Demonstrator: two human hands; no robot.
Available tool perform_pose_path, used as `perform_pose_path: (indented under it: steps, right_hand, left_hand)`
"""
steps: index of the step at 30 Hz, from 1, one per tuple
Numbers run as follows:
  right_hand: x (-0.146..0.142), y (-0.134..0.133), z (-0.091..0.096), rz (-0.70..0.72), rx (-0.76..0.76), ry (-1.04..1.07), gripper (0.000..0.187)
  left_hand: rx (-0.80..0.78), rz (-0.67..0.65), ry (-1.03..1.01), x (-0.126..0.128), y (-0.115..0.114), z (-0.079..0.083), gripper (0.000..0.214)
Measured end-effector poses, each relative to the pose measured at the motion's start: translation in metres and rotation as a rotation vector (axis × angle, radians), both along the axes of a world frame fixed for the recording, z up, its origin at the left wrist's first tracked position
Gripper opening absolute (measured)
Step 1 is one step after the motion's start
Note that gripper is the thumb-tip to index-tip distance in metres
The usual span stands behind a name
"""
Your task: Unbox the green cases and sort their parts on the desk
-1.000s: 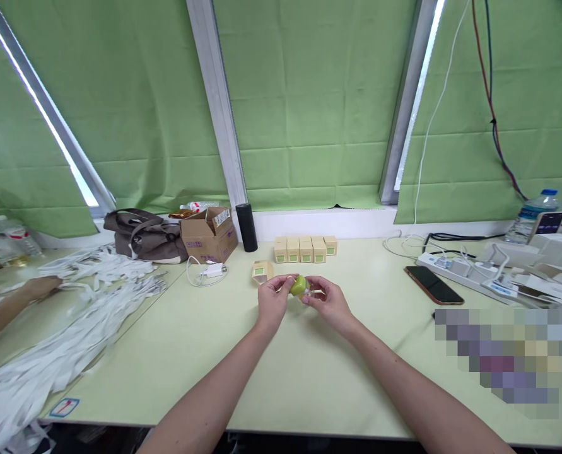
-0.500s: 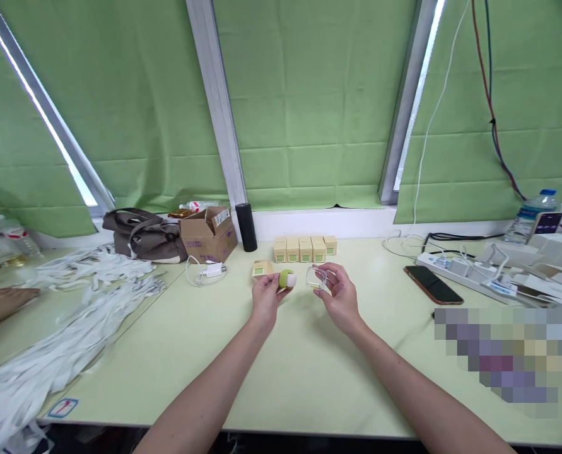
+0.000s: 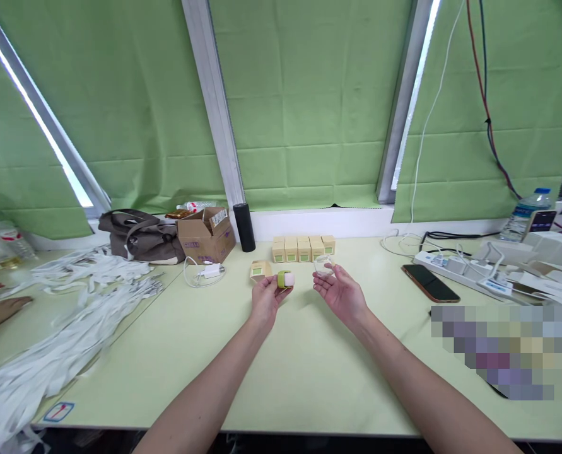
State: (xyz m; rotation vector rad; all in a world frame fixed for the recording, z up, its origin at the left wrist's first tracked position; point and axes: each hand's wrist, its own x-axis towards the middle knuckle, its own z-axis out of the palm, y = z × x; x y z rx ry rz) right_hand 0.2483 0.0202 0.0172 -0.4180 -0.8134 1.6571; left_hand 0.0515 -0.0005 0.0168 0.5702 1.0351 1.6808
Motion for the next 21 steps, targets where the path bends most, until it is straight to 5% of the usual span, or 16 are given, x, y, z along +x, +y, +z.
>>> perform_pose_path:
  steps: [4,8,14,21]
  right_hand:
    - [0.007,0.009,-0.004,0.018,-0.058,-0.022,0.03]
    - [0.023,0.026,-0.003,-0.335,0.173,-0.554,0.035]
    - [0.084,0.053,-0.003,-0.614,0.222,-1.01,0.012]
    - [0.122,0.068,-0.025,-0.622,0.148,-1.374,0.009]
  left_hand:
    - [-0.007,-0.005,0.001,0.0,0.0,0.0,0.016]
    - [-0.022,-0.005,0.004,-0.001,0.001,0.001,0.016]
    - [-0.034,0.0,0.004,0.0,0.002,0.0,0.016]
    - [-0.032,-0.009,0.003,0.0,0.003,-0.004,0.012]
